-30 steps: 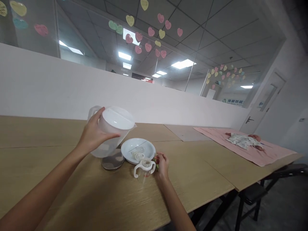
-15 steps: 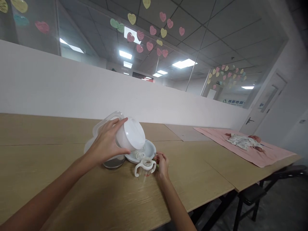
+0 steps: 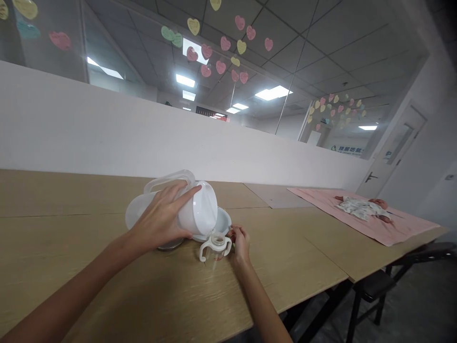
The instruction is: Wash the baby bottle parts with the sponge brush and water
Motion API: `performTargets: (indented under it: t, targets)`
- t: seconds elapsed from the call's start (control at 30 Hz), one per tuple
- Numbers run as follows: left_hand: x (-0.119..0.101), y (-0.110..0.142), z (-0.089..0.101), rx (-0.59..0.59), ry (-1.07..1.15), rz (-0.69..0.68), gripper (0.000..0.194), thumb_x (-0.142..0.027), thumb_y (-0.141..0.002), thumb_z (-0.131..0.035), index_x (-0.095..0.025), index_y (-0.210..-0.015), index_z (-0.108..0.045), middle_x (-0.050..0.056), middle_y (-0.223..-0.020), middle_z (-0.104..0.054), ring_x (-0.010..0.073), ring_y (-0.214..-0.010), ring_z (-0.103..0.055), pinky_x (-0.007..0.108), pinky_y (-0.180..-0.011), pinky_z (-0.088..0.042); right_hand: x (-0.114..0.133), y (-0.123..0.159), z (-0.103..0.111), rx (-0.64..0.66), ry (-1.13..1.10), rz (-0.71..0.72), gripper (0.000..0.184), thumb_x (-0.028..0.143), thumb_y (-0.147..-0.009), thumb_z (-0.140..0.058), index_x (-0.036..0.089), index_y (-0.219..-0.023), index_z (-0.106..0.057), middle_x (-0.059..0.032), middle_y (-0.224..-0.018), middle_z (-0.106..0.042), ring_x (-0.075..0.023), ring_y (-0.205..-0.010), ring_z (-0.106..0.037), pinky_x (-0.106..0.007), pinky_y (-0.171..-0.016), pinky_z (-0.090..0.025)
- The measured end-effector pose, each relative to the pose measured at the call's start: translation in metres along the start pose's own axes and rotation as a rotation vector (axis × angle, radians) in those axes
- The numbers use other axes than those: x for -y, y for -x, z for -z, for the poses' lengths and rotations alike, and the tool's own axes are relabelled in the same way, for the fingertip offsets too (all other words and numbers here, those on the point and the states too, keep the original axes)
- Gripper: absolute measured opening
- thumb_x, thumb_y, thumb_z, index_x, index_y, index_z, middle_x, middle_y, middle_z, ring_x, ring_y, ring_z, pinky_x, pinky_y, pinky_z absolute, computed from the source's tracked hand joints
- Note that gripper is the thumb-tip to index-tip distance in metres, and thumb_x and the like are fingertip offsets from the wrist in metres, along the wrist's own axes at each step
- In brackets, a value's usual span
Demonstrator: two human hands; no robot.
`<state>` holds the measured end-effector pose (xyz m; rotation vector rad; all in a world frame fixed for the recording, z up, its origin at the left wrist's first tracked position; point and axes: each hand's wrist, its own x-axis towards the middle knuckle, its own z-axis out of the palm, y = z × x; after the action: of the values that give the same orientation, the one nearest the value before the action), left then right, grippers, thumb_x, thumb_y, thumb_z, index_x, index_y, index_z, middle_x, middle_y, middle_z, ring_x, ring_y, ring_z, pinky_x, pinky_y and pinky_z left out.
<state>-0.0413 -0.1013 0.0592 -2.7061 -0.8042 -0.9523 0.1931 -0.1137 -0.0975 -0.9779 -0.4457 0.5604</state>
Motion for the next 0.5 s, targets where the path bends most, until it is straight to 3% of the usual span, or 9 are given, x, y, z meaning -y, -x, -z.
performTargets:
  t: [0.27, 0.5]
  targets:
    - [-0.0006, -0.0009, -0.0041, 0.037, 0.028, -0.005, 0.099, -0.042, -0.055, -0.079, -0.025, -0.140, -0.031, 0.013, -0.141, -0.036, 0.0371, -0.127, -0.037, 0.047, -0.100, -0.038, -0.0018, -0.0013, 0.0004, 0.007, 0.008, 0.011, 0.015, 0.029, -0.061, -0.059, 0.016, -0.066, -0.056, 0.0059, -0.046, -0.049, -0.0080, -0.043, -0.042, -0.021, -0.044, -0.029]
    - [-0.0005, -0.0001, -0.0070, -0.041, 0.030, -0.045, 0.091, -0.041, -0.061, -0.075, -0.024, -0.140, -0.032, 0.013, -0.140, -0.038, 0.0370, -0.124, -0.040, 0.047, -0.098, -0.040, -0.0034, -0.0030, 0.0013, 0.022, 0.000, 0.017, 0.013, 0.029, -0.061, -0.059, 0.017, -0.063, -0.055, 0.0058, -0.047, -0.047, -0.0085, -0.045, -0.043, -0.021, -0.045, -0.030]
